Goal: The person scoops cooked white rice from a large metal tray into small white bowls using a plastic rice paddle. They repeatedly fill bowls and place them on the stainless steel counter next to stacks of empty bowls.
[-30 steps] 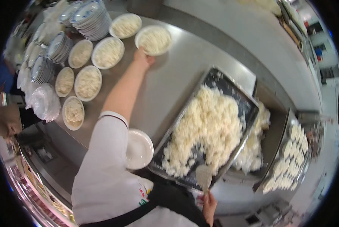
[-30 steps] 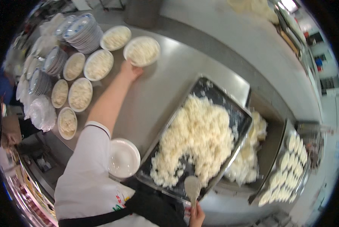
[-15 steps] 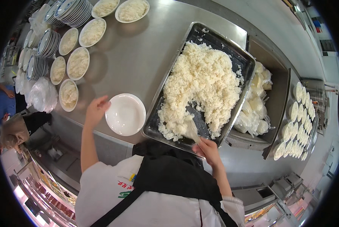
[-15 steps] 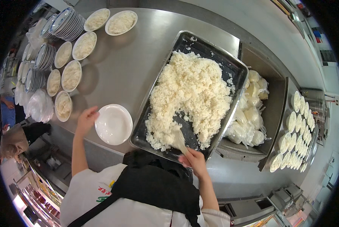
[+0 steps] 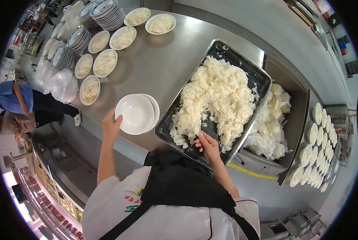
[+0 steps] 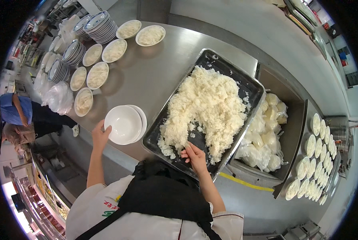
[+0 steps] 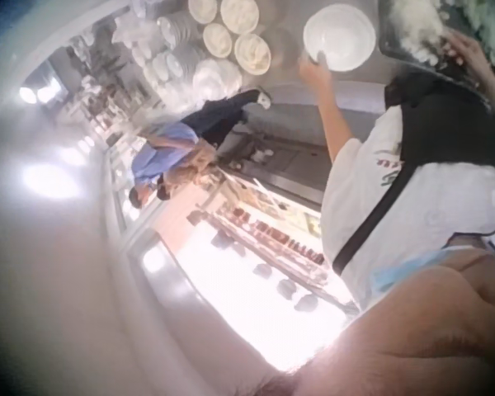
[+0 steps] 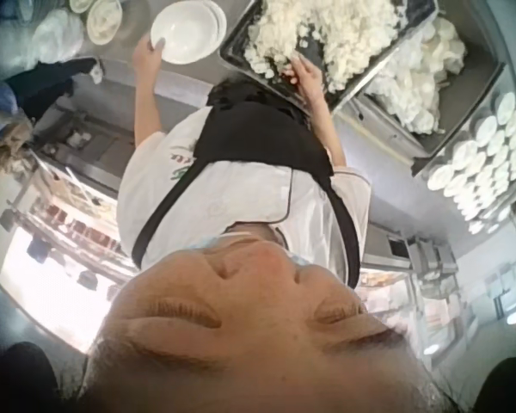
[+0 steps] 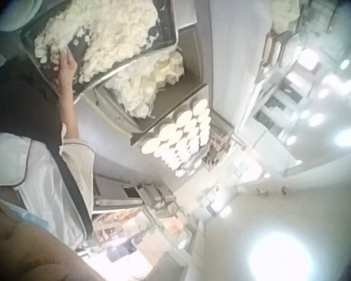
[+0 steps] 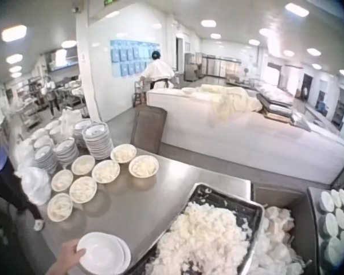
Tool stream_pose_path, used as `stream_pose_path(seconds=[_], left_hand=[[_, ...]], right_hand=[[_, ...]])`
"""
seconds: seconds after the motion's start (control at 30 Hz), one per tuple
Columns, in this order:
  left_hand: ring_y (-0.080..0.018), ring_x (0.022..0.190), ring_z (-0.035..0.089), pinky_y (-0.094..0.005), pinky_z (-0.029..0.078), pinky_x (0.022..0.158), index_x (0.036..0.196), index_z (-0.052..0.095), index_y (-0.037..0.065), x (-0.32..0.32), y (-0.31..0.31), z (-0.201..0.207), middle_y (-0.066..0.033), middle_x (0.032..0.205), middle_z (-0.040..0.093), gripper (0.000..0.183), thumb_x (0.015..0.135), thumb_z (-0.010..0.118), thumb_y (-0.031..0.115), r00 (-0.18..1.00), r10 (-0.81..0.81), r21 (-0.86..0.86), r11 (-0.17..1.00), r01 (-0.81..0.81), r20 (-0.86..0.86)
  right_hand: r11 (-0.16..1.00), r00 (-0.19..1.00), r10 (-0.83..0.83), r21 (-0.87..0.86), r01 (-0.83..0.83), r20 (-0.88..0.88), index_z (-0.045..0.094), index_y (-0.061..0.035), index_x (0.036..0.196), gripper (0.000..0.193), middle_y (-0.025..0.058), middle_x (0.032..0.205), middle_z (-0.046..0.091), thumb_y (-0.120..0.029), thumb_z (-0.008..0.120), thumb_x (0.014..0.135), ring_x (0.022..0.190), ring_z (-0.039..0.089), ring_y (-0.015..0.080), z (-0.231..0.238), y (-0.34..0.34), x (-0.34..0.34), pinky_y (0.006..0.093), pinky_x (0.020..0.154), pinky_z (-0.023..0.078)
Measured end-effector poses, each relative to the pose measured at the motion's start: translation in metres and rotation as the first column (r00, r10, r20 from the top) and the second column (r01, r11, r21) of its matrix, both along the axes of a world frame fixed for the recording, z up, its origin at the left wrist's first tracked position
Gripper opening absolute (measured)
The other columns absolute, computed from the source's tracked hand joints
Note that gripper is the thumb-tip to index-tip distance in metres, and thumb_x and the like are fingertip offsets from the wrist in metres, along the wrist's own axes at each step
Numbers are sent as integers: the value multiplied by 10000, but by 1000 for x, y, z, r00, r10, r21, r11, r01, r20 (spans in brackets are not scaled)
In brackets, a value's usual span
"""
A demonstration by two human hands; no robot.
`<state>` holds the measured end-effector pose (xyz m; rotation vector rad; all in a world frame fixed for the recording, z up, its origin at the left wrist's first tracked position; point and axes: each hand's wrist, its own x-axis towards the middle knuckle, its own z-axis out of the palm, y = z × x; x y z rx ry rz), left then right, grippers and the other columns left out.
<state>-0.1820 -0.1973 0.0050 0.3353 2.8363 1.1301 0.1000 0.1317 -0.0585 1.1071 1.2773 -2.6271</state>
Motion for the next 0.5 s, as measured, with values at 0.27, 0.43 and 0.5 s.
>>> stream_pose_path(seconds=[0.27,0.43,0.5], left_hand=[[-152,882,658,-291,549,720,1260,595,38,56,15,19,-76,1055,678,387,888,645,132,866,-16,354,916,-187,499],[-189,1033,643,-350,569,845,1412,426,50,103,70,6,-110,1245,594,504,937,568,140,699,-254,610,725,-320,668],[-200,1097,616,-367,566,874,1461,330,63,122,105,7,-124,1323,532,540,974,537,171,660,-342,663,676,-322,669]], right_hand=[[989,999,-51,138,50,7,484,9,1402,444,89,906,700,-164,575,1003,701,651,92,63,9,38,176,504,479],[960,998,-42,276,53,-45,461,22,1414,453,126,937,698,-122,569,999,757,680,145,119,19,43,217,527,519],[937,998,-34,346,53,-59,459,27,1414,449,126,945,694,-100,564,997,769,680,146,141,17,35,223,533,525]])
